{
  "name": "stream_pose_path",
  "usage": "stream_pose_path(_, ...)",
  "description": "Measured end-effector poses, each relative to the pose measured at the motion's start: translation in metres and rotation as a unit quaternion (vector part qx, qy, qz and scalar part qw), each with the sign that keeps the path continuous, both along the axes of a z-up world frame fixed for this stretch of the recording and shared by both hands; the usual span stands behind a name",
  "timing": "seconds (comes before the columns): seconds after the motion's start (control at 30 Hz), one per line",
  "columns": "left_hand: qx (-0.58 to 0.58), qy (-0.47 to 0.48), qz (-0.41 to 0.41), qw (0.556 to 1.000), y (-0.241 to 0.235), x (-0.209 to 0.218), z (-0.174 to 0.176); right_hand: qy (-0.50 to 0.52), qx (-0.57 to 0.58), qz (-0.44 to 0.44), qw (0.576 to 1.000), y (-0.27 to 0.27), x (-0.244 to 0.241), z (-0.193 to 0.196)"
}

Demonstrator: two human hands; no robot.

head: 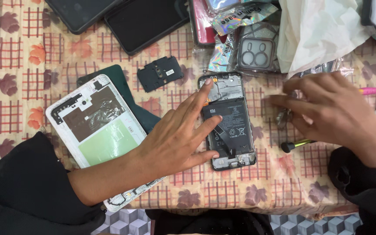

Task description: The person disassembles a smartphone by removing screws and detaching internal components. They use a screwdriver to loosen screws and a brush to clean the interior, then reposition the motherboard and other parts.

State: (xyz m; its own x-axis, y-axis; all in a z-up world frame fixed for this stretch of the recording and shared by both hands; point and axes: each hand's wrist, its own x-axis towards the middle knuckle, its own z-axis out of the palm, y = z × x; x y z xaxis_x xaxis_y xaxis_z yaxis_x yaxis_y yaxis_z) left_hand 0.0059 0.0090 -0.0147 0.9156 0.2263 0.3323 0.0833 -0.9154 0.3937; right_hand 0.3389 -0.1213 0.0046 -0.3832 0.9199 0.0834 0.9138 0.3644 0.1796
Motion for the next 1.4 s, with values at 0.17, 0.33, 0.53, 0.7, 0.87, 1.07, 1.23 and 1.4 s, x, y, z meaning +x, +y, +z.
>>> stream_pose_path(0.17,0.051,0.041,0.006,0.998,-0.002,0.001,-0.006,0.079,0.066,-0.053,0.993,-0.001,0.012,0.006)
stream_pose_path(0.33,0.056,0.036,0.006,0.998,-0.003,-0.001,-0.010,0.217,0.112,-0.093,0.965,-0.003,-0.006,0.018)
stream_pose_path(0.53,0.064,0.055,-0.019,0.996,-0.008,-0.003,-0.008,0.538,0.004,-0.156,0.828,0.025,-0.031,0.007)
stream_pose_path(0.7,0.094,0.042,-0.019,0.994,-0.012,-0.004,-0.002,0.483,-0.105,-0.116,0.861,0.066,-0.050,-0.003)
stream_pose_path(0.87,0.166,0.005,-0.033,0.986,-0.016,-0.009,0.002,0.465,-0.138,-0.125,0.865,0.084,-0.065,0.003)
stream_pose_path(1.07,0.226,-0.034,-0.037,0.973,-0.016,-0.014,0.002,0.440,-0.138,-0.142,0.876,0.082,-0.065,-0.004)
stream_pose_path(1.23,0.261,-0.045,-0.035,0.964,-0.018,-0.016,-0.001,0.427,-0.094,-0.064,0.897,0.080,-0.066,-0.011)
stream_pose_path(1.4,0.257,-0.045,-0.037,0.965,-0.017,-0.015,-0.002,0.445,-0.080,-0.053,0.890,0.076,-0.067,-0.008)
